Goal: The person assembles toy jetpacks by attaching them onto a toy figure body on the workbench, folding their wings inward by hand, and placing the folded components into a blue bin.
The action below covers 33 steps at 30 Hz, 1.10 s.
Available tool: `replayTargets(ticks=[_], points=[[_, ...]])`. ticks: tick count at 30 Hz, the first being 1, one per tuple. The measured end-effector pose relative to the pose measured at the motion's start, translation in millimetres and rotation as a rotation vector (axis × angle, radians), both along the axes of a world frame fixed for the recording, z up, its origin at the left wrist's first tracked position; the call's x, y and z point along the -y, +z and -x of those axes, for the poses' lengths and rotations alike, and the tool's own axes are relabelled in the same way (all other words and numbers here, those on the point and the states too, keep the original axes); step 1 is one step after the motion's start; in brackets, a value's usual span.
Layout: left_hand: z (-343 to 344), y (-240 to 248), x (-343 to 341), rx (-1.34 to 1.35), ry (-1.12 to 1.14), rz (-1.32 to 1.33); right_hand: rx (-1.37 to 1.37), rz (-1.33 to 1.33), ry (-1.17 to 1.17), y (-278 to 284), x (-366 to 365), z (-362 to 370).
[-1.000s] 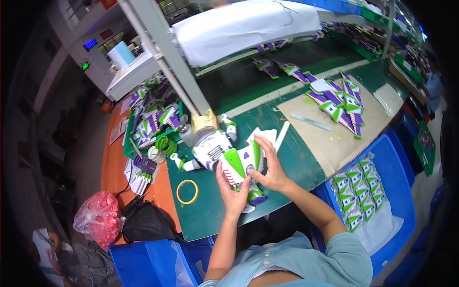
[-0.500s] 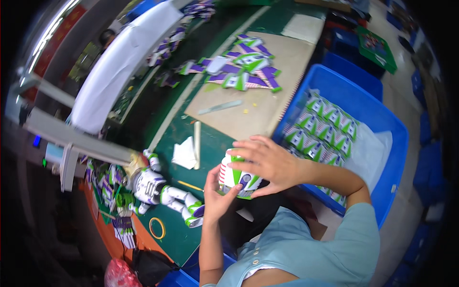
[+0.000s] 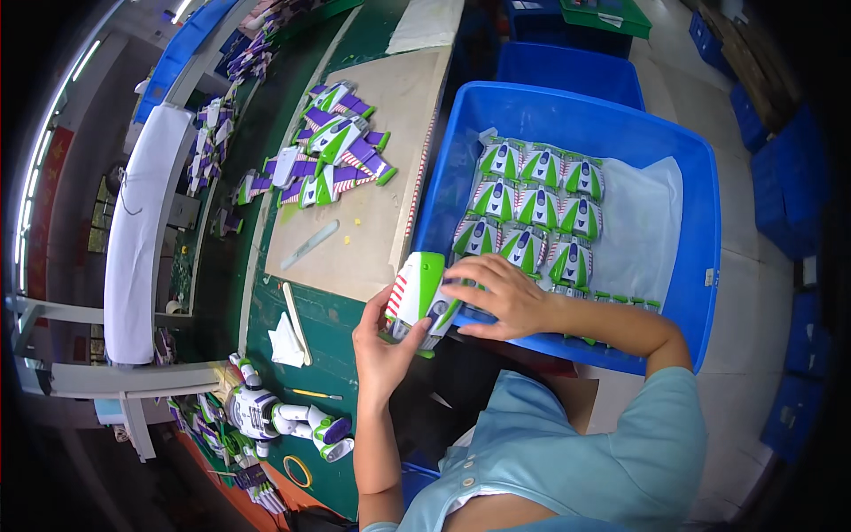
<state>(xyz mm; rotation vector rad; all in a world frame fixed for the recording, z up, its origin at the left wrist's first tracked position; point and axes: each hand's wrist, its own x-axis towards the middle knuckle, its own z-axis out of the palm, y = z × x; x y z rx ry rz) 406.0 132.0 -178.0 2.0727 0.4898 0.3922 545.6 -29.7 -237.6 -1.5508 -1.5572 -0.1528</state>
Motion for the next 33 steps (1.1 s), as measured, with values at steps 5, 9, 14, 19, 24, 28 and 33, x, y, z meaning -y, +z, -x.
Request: replayTargets(ticks=[5,9,14,19,24,28,33], points=[[6.0,-0.8,-3.5,0.003,0.009,0.099,0.107,0.004,-0.306,1.4,5.1,-29.7],[5.5,1.9,-4.8,0.015,0.002,0.166,0.045,-0.185,-0.045,10.7,-7.8,-11.2],[11.6,9.5,-6.9,0.001,-0.037,0.240,0.009,-0.180,0.030,9.6,-19.1,-17.3],[24.2,11.8,-14.8,0.024,-0.021,0.244,0.079,-0.143,-0.051,16.6,-14.7,-28.1],[21.2,12.2,-13.6,0.001,0.018,0.337,0.078,0.050,-0.031,20.2,-6.6,-13.8],[14.9,-11.9,0.6,-0.084,-0.039,0.213,0.370,0.327,0.104,30.0,-0.8,22.7],[-1.3,-35.8,29.0,-0.065,-0.163,0.382,0.245,0.336,0.028,-4.0,21.5,31.8]])
